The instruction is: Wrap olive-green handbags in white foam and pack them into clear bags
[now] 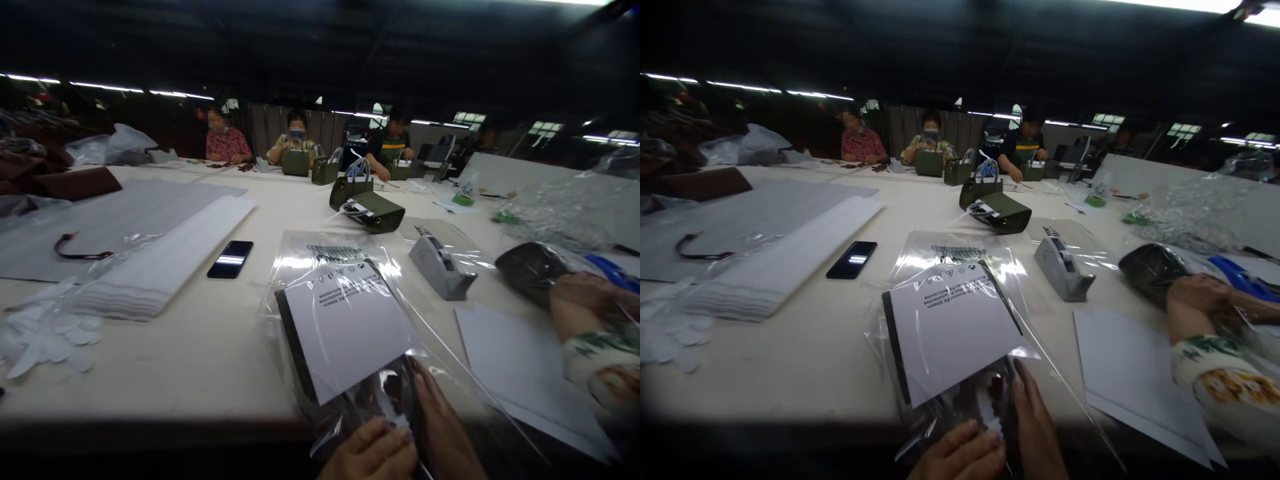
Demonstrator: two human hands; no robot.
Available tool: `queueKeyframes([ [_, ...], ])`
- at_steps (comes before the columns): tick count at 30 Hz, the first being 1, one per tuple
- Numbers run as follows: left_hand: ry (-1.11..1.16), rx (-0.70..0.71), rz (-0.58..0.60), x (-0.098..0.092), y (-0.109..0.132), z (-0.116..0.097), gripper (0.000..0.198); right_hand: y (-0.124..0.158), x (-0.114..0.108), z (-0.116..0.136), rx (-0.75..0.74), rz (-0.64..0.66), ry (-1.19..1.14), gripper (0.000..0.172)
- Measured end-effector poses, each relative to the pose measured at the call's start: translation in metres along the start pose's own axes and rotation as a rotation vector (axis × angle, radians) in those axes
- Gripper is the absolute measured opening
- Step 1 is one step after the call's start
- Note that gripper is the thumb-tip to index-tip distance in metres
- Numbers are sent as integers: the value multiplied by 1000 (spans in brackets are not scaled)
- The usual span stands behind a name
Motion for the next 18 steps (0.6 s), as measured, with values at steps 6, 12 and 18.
queueKeyframes([
  [6, 213, -42, 55, -10, -20, 10, 16, 58, -28, -10, -1284, 167, 609, 55],
  [12, 259, -66, 185, -16, -32, 12, 19, 46, -18, -8, -1416, 107, 734, 25],
  [18, 283, -102, 250, -18, -38, 12, 21, 45, -42, 40, -1436, -116, 588, 29],
])
Point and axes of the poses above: each hand's wrist, its own y-axis away from the middle knuckle, its own x-axis out of the palm, z = x × y, the point moved 5 cm from there along -y, towards the middle knuckle, and after that the axes turned 5 degrees about -z, right-handed, at the moved point
